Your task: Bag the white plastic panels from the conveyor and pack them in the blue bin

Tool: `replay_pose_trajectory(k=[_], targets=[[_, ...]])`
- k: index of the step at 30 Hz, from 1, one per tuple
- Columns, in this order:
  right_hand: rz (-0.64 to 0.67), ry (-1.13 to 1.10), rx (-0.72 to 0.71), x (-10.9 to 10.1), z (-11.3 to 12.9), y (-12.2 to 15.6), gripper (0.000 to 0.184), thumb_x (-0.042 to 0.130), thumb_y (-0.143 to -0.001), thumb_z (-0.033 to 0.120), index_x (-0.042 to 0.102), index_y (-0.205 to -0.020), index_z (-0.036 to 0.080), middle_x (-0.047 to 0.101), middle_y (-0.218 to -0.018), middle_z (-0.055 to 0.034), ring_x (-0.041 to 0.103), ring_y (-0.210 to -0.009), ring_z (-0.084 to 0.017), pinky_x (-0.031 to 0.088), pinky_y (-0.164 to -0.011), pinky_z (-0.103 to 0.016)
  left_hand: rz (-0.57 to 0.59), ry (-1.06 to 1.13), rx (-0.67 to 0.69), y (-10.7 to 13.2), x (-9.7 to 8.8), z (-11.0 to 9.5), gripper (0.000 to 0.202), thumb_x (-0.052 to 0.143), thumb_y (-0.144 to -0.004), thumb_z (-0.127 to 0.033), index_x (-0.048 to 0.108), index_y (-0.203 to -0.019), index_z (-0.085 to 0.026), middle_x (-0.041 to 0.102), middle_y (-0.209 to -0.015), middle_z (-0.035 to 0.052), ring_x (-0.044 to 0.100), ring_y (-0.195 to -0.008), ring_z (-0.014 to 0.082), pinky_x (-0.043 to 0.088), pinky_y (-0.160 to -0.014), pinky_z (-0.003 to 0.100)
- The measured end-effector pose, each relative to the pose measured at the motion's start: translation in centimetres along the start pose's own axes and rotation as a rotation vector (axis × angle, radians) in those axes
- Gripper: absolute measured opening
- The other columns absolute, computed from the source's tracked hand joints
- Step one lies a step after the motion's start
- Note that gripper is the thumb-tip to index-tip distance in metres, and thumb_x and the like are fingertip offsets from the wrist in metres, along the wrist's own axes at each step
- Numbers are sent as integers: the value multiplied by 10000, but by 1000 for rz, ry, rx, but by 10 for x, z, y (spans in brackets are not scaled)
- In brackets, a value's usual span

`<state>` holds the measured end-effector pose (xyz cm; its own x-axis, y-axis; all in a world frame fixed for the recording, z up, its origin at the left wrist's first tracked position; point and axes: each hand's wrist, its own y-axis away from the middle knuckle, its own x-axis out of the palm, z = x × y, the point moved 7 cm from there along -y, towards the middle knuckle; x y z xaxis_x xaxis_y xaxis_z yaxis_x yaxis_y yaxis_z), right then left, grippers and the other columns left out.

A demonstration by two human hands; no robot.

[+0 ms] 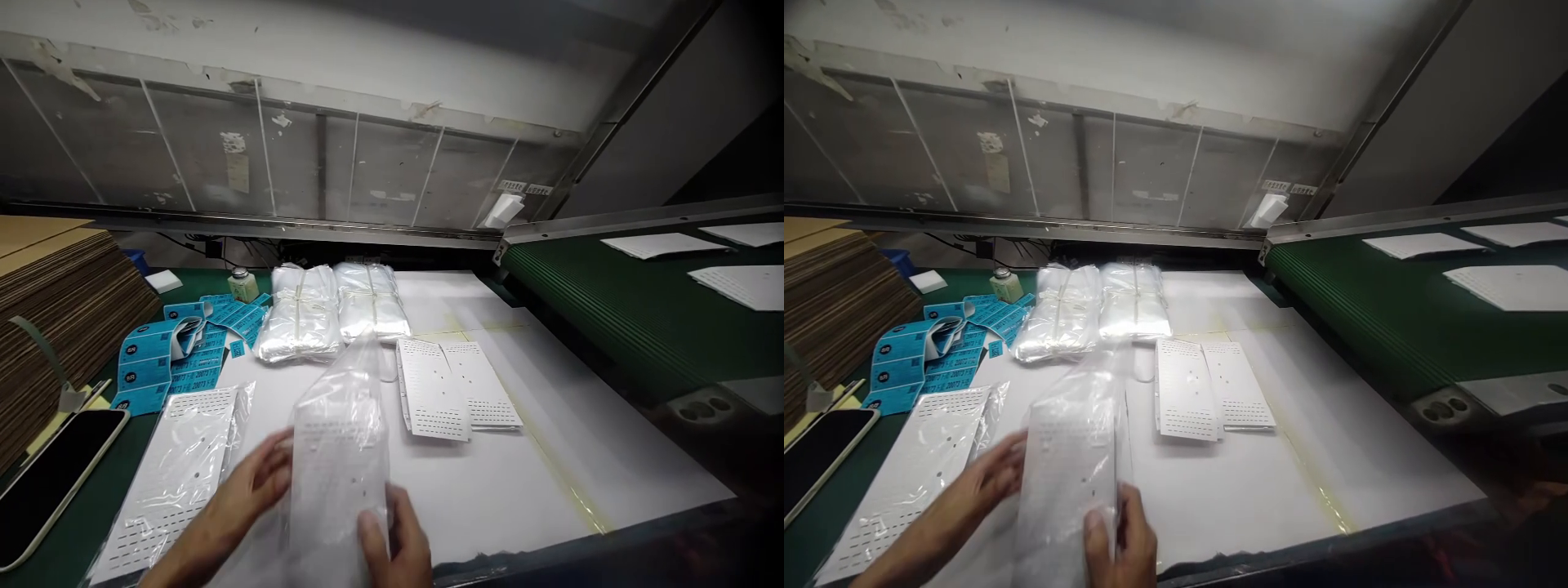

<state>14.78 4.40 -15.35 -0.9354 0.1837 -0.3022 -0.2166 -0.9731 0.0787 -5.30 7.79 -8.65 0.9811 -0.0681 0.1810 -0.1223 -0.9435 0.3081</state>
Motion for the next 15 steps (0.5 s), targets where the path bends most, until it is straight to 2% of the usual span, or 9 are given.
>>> replay_pose_trajectory(k=[2,4,5,6,8,10,12,13,15], targets=[[-64,64,-292,-5,33,-25,375,543,-793,499,549,-1021,202,670,-852,-76,615,-750,-235,498,-665,-334,21,14,109,-20,3,-32,644,675,-739,-443,454,-1301,-220,641,-1153,122,586,-1065,296,464,-908,421],[-73,99,-492,-6,56,-44,374,567,-793,449,527,-1067,197,658,-914,-90,616,-812,-251,505,-710,-369,26,-33,242,-35,8,-53,592,687,-746,-392,474,-1258,-183,652,-1107,119,603,-1011,274,475,-881,385],[-47,109,-545,-5,64,-50,363,565,-803,420,525,-1085,197,652,-943,-97,614,-851,-258,506,-735,-382,16,-79,302,-40,10,-58,547,697,-740,-372,507,-1213,-175,656,-1087,106,604,-992,262,474,-871,364],[1,118,-556,-3,69,-55,344,552,-820,391,527,-1106,200,648,-974,-99,610,-893,-260,505,-765,-388,9,-135,346,-44,11,-58,492,705,-733,-356,539,-1159,-174,659,-1066,87,602,-975,249,474,-860,343],[107,123,-485,-2,74,-59,379,547,-838,359,508,-1187,215,626,-1084,-101,583,-1007,-261,490,-845,-395,23,-243,378,-50,13,-46,371,697,-738,-341,589,-1054,-179,669,-1006,53,602,-930,227,475,-826,311],[176,74,-352,-5,78,-60,565,620,-790,389,421,-1297,237,549,-1251,-98,512,-1145,-272,460,-922,-400,83,-321,352,-54,15,-26,280,666,-760,-336,618,-984,-176,678,-956,40,603,-904,222,474,-814,305],[227,-39,-240,-6,84,-61,735,687,-730,414,337,-1356,249,472,-1343,-94,468,-1201,-278,456,-935,-392,150,-374,294,-57,15,-7,246,630,-779,-315,630,-981,-174,681,-961,39,603,-909,231,477,-815,314],[253,-97,-224,-4,88,-62,728,693,-728,407,348,-1348,245,478,-1334,-92,480,-1188,-274,461,-926,-382,175,-392,270,-58,15,0,248,616,-782,-299,631,-996,-175,679,-984,41,601,-924,238,477,-822,320],[341,-169,-210,8,93,-66,542,649,-779,369,456,-1266,227,569,-1221,-78,550,-1092,-247,472,-894,-361,214,-416,232,-59,13,6,262,587,-789,-270,630,-1030,-175,675,-1028,48,601,-948,249,477,-833,331]])
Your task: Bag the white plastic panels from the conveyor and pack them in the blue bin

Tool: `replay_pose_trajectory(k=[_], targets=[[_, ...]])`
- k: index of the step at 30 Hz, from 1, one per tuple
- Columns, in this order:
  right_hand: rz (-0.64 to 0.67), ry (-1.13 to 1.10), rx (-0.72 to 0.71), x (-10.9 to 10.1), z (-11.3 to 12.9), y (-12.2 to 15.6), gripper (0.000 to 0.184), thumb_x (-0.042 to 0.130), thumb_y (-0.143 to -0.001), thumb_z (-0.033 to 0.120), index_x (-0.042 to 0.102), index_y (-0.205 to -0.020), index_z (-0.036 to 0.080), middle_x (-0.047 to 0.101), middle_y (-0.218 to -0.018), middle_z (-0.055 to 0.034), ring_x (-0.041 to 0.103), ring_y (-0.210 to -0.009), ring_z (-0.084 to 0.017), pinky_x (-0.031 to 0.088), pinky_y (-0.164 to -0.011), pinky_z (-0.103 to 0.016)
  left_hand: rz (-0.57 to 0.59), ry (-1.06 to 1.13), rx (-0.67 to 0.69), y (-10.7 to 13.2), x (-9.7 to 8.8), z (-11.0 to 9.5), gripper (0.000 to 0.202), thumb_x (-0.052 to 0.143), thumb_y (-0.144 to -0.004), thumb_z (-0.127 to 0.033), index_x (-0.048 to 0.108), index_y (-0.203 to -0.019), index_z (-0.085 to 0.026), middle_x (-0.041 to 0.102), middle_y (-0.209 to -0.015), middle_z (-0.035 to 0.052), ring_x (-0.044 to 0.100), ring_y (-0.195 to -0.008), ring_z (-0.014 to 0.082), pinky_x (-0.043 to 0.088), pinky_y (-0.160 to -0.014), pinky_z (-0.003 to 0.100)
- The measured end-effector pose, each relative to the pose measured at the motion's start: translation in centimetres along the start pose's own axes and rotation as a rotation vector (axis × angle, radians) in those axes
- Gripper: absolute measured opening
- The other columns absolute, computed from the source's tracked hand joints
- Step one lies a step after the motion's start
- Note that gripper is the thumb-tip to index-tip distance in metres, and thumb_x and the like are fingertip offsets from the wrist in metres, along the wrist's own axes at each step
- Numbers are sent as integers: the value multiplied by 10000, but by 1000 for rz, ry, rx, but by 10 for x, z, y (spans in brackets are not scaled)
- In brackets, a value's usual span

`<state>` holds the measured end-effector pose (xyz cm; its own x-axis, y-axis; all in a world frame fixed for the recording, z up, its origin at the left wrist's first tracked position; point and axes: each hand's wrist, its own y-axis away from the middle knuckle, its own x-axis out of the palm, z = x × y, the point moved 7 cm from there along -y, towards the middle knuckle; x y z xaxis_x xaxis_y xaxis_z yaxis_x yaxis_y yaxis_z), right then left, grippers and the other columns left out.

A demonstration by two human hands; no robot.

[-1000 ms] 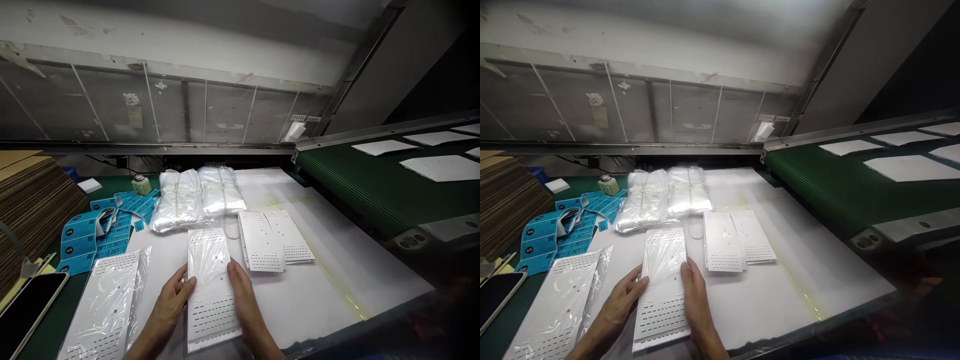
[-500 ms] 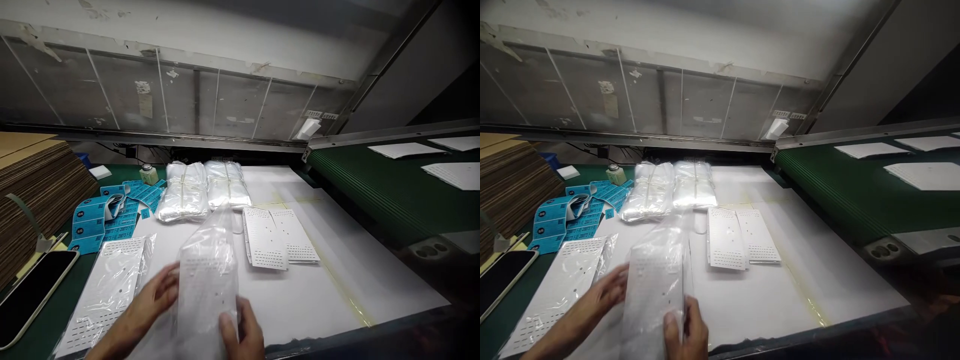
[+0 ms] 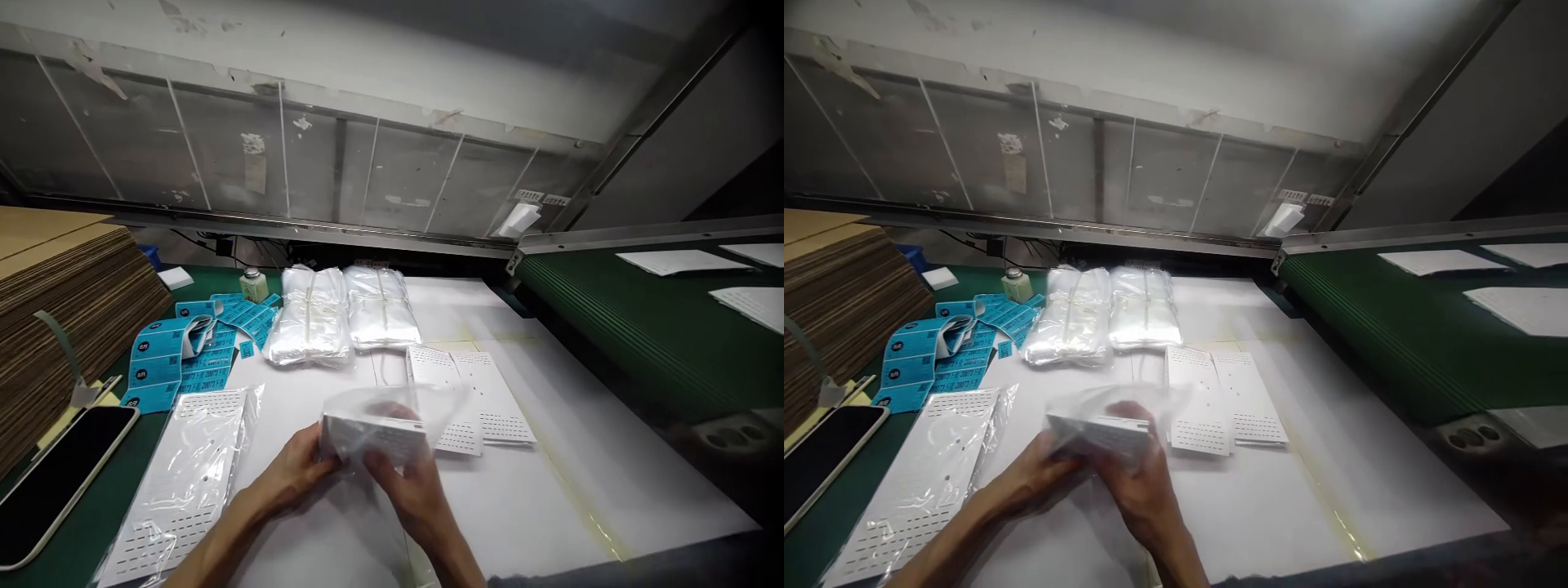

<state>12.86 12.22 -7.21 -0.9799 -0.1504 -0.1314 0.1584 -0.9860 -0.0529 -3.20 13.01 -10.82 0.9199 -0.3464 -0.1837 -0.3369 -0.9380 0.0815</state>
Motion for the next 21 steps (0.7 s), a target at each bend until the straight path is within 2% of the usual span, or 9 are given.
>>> replay_pose_trajectory(k=[3,6,7,9,12,15,17,19,21], targets=[[98,-8,51,16,-13,-8,279,603,-824,318,611,-1076,199,669,-1045,-52,606,-971,-235,477,-857,-361,-42,-20,-25,4,-14,-3,429,633,-758,-260,571,-1179,-204,613,-1205,58,553,-1090,271,439,-923,350],[110,14,88,22,-29,-8,219,610,-816,309,652,-996,192,686,-1020,-49,609,-960,-253,481,-833,-374,-88,24,11,4,-29,-16,729,739,-673,-265,427,-1332,-266,446,-1403,44,406,-1273,275,349,-1035,351],[97,19,97,21,-34,-8,225,622,-806,311,649,-995,191,684,-1019,-50,608,-964,-257,480,-833,-378,-75,53,31,2,-29,-21,733,747,-670,-272,429,-1330,-267,454,-1397,43,406,-1275,270,346,-1039,345],[54,21,122,18,-40,-8,296,645,-784,323,615,-1047,191,678,-1012,-53,615,-949,-257,491,-813,-377,-71,114,38,-7,-25,-23,576,730,-695,-300,530,-1230,-225,590,-1245,58,522,-1158,269,420,-964,338],[-19,9,158,15,-45,-4,531,650,-781,372,455,-1246,205,628,-1139,-71,600,-1025,-247,492,-857,-372,-201,257,-66,-21,-18,-11,389,696,-730,-375,617,-1047,-162,696,-990,77,636,-932,266,511,-785,334],[-151,-64,195,12,-45,8,736,673,-754,435,293,-1347,223,509,-1321,-100,524,-1169,-249,461,-943,-371,-295,530,-198,-28,-7,4,425,686,-741,-431,608,-1044,-144,704,-963,105,666,-852,253,534,-734,339],[-230,-146,257,13,-47,22,742,680,-736,471,312,-1330,221,544,-1282,-111,550,-1139,-265,490,-910,-378,-313,699,-266,-28,0,10,451,692,-741,-438,599,-1061,-135,705,-959,121,676,-819,242,542,-729,344],[-266,-210,338,14,-50,37,694,664,-741,499,356,-1296,218,639,-1133,-108,624,-1012,-273,534,-820,-385,-313,817,-335,-27,4,14,460,704,-736,-425,597,-1059,-116,706,-946,137,680,-804,242,551,-726,349],[-308,-236,347,10,-49,49,655,665,-737,501,390,-1264,225,672,-1054,-97,654,-926,-266,549,-760,-374,-303,893,-427,-26,9,19,455,716,-728,-407,605,-1029,-85,709,-908,154,683,-792,251,557,-720,354]])
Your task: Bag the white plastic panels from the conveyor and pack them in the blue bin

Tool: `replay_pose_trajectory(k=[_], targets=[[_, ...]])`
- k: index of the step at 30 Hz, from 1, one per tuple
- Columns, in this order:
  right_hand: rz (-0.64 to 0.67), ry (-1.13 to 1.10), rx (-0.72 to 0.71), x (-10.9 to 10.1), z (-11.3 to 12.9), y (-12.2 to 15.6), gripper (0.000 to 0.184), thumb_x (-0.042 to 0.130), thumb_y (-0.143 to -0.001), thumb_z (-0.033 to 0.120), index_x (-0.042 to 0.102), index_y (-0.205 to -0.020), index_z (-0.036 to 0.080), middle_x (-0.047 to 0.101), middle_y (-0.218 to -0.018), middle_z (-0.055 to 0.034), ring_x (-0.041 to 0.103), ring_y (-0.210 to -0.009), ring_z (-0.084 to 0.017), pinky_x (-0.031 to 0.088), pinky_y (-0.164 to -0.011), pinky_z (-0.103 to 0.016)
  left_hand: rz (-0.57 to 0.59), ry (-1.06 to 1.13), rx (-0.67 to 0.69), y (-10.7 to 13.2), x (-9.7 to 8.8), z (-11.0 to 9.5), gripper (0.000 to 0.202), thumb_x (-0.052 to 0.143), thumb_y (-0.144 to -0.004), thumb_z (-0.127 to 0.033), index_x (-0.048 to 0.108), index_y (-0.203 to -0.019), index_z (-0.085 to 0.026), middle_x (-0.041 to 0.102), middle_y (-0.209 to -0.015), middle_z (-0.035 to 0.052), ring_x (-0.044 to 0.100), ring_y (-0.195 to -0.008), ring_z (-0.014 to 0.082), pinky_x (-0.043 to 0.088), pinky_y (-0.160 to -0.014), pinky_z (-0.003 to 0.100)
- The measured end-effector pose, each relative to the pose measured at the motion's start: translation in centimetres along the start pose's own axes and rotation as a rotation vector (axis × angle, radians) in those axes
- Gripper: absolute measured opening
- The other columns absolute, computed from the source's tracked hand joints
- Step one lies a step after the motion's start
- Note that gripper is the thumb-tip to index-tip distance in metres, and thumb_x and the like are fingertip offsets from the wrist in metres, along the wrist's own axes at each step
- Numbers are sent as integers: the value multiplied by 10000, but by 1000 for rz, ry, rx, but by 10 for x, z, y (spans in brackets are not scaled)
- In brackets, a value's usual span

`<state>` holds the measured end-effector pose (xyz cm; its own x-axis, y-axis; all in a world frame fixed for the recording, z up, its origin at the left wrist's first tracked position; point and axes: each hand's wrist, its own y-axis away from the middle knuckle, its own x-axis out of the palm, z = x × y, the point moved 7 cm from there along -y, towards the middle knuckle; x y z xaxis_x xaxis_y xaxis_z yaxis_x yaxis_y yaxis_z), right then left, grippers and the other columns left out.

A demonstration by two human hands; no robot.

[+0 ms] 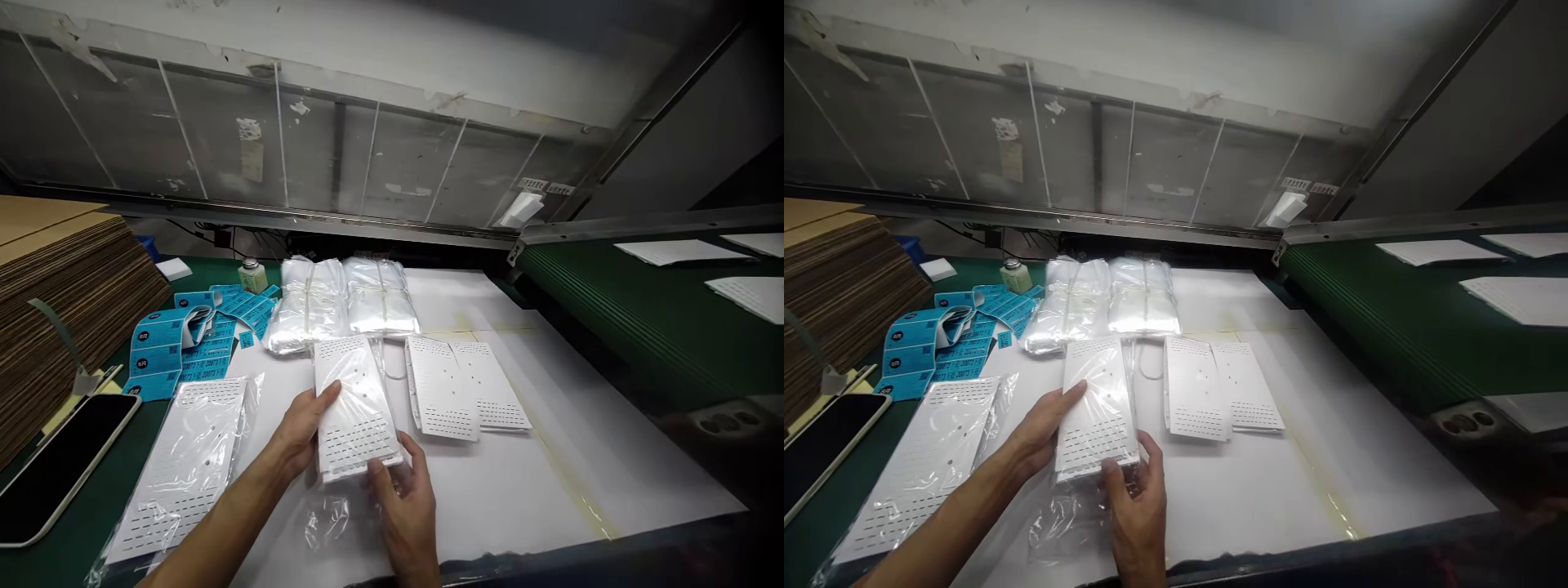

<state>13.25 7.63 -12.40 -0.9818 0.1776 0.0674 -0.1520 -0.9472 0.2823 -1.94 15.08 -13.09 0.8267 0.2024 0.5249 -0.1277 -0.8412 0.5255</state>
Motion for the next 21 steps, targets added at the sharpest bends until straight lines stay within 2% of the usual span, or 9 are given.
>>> replay_pose_trajectory(k=[2,5,9,12,14,16,18,19,21], targets=[[-14,57,-93,-10,7,3,593,681,-730,459,441,-1226,239,666,-1071,-82,648,-935,-246,543,-762,-339,3,49,-103,1,1,6,446,709,-737,-396,612,-1004,-52,710,-874,170,684,-795,266,558,-722,359],[100,403,-351,-17,25,0,321,580,-820,339,547,-1121,232,667,-976,-61,636,-867,-207,523,-722,-296,82,58,-206,11,11,11,443,686,-762,-380,614,-1027,-34,711,-874,178,682,-817,287,552,-736,376],[146,666,-581,-32,43,-7,132,569,-770,232,653,-860,184,607,-900,-99,546,-878,-247,450,-772,-363,254,-18,-281,39,30,17,434,646,-803,-360,600,-1110,-57,706,-947,173,677,-852,289,536,-772,391],[184,685,-540,-42,50,-7,114,531,-758,164,628,-701,183,560,-652,-22,510,-628,-164,427,-622,-282,318,-43,-287,56,38,25,437,602,-834,-368,573,-1187,-112,686,-1053,150,654,-951,287,513,-842,394],[277,602,-443,-46,53,-2,120,516,-770,168,631,-746,195,561,-599,20,507,-550,-130,401,-533,-224,298,-82,-289,61,38,32,462,578,-836,-414,564,-1213,-147,678,-1088,135,642,-987,299,509,-856,412],[407,302,-229,-49,49,2,185,561,-749,200,637,-918,210,633,-731,16,588,-659,-152,431,-571,-219,242,-163,-272,60,36,37,492,577,-816,-457,568,-1215,-169,677,-1101,127,635,-1001,321,516,-846,438],[511,-137,14,-48,43,7,413,622,-685,229,588,-1097,217,660,-912,-20,627,-834,-200,467,-688,-268,193,-261,-219,58,35,39,508,599,-787,-475,577,-1205,-187,670,-1124,118,619,-1032,339,515,-850,462],[531,-330,106,-47,40,10,506,637,-665,249,552,-1163,213,655,-988,-44,626,-902,-221,470,-746,-303,176,-310,-182,57,36,39,509,610,-774,-480,584,-1195,-196,665,-1137,112,607,-1053,344,508,-865,473],[459,-511,156,-48,36,9,575,637,-694,308,489,-1240,206,637,-1091,-79,611,-996,-243,457,-839,-359,158,-413,-92,55,40,39,513,633,-748,-497,598,-1174,-213,658,-1158,98,579,-1100,347,480,-914,489]])
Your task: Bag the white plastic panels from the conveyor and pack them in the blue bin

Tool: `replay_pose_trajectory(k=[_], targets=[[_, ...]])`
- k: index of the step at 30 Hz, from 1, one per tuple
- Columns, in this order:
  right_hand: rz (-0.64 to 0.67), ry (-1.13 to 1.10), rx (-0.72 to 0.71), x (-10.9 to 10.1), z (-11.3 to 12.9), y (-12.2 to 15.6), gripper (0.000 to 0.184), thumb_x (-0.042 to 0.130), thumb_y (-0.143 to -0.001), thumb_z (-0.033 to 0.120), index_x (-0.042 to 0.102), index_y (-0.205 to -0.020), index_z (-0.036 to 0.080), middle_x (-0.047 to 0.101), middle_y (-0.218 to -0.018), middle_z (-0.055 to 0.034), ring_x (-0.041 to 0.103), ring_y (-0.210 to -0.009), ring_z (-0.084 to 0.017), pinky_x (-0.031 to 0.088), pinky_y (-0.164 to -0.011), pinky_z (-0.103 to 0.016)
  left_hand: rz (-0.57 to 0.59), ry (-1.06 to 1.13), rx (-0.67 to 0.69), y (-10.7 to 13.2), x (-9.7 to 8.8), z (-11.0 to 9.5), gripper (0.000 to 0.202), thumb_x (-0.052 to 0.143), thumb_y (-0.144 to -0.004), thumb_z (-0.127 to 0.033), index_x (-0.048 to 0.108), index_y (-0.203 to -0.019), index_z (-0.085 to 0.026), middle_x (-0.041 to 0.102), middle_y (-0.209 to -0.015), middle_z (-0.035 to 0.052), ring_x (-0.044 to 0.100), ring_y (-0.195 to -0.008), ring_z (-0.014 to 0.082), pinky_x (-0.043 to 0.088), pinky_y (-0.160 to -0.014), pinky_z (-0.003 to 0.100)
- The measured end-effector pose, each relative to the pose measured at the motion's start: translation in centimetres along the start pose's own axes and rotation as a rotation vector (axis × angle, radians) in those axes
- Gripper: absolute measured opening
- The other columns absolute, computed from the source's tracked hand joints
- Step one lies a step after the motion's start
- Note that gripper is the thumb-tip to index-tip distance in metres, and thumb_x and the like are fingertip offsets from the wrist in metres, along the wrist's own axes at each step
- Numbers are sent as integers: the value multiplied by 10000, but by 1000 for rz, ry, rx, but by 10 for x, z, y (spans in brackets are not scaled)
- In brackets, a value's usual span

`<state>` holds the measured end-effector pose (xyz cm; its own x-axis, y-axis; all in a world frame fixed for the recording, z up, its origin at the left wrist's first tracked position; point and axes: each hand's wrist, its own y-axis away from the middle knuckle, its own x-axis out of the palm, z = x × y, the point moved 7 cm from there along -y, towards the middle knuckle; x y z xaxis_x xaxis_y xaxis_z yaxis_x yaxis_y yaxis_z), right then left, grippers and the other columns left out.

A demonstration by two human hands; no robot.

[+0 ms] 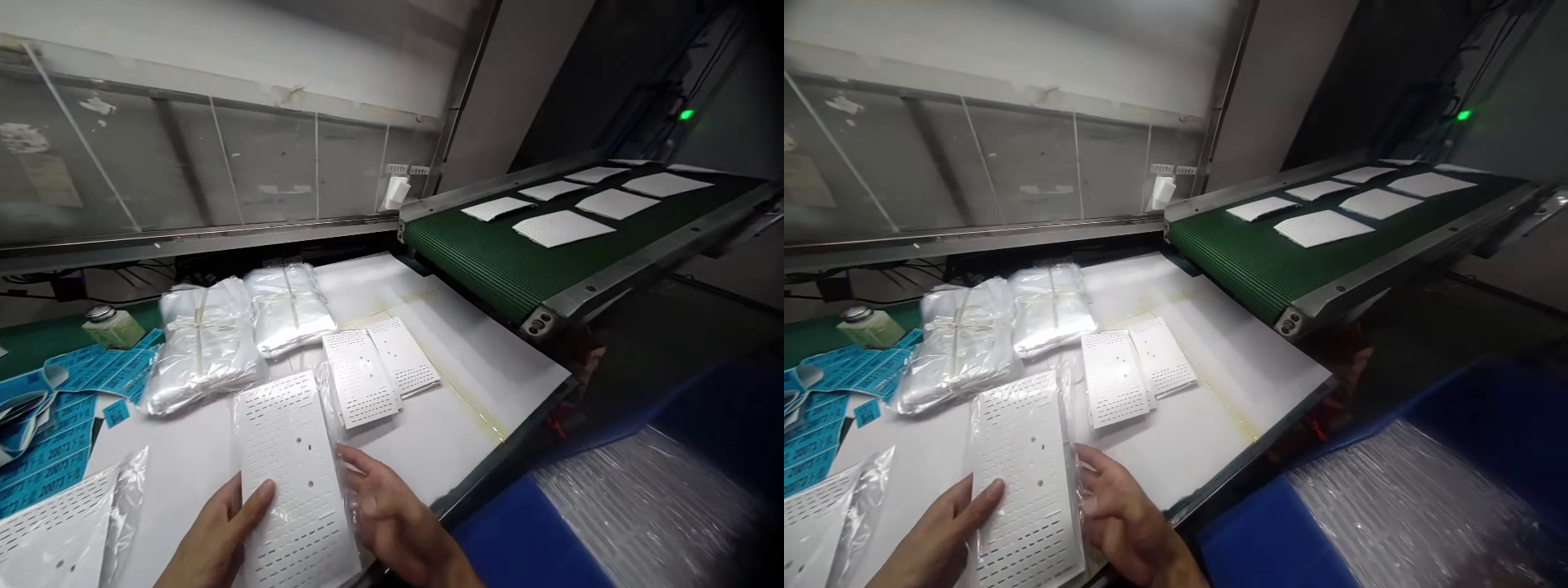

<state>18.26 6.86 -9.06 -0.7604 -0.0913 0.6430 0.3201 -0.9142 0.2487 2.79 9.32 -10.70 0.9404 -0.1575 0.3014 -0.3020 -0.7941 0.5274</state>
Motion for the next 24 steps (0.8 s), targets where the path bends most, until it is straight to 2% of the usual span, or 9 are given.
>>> replay_pose_trajectory(k=[4,6,8,12,15,17,19,22,24], targets=[[-263,251,-191,-19,15,0,602,677,-752,341,423,-1286,226,587,-1226,-91,563,-1111,-237,419,-951,-392,3,-205,127,-7,20,-8,540,659,-698,-542,628,-1142,-236,653,-1172,75,534,-1157,352,428,-984,498],[-425,443,-238,-47,40,6,602,674,-757,376,424,-1290,251,559,-1272,-85,535,-1157,-237,448,-929,-380,44,-273,149,-13,34,-14,572,664,-687,-554,615,-1170,-253,635,-1203,65,528,-1164,343,414,-1003,483],[-659,669,-264,-96,83,20,590,639,-762,462,450,-1281,255,565,-1263,-89,540,-1156,-244,489,-866,-354,61,-325,143,-21,43,-19,598,659,-695,-558,584,-1210,-263,620,-1223,62,538,-1154,319,402,-1018,455],[-940,851,-248,-214,171,52,690,573,-757,520,405,-1313,146,559,-1240,-168,621,-1003,-274,503,-804,-369,26,-378,153,-42,43,-36,540,574,-772,-565,591,-1181,-213,660,-1126,83,604,-1051,273,440,-972,401],[-1018,1061,-139,-273,205,64,615,569,-717,488,532,-1196,105,638,-1097,-171,634,-938,-297,485,-806,-381,-40,-520,270,-68,34,-58,485,541,-807,-537,607,-1145,-195,693,-1017,77,631,-976,261,467,-907,378],[-1046,1230,-62,-292,213,65,576,555,-697,492,596,-1136,120,661,-1035,-172,617,-954,-338,452,-845,-434,-126,-675,419,-91,28,-80,439,506,-836,-504,616,-1133,-200,694,-1017,71,627,-973,258,471,-871,364],[-1090,1408,5,-298,216,64,588,549,-674,543,643,-1082,129,668,-935,-200,588,-952,-422,394,-857,-550,-235,-887,585,-117,24,-107,399,449,-871,-457,626,-1121,-201,680,-1071,67,620,-979,247,472,-844,337],[-1168,1629,35,-288,223,63,616,519,-666,609,677,-1004,118,633,-801,-238,538,-934,-520,306,-810,-683,-336,-1176,727,-158,25,-140,373,352,-914,-373,630,-1100,-209,667,-1094,59,614,-968,222,458,-826,305],[-1186,1722,-20,-269,226,61,603,474,-710,585,660,-1019,101,615,-892,-266,510,-991,-519,283,-833,-694,-329,-1260,762,-183,31,-157,354,349,-913,-348,647,-1051,-217,668,-1062,67,598,-973,232,434,-837,315]])
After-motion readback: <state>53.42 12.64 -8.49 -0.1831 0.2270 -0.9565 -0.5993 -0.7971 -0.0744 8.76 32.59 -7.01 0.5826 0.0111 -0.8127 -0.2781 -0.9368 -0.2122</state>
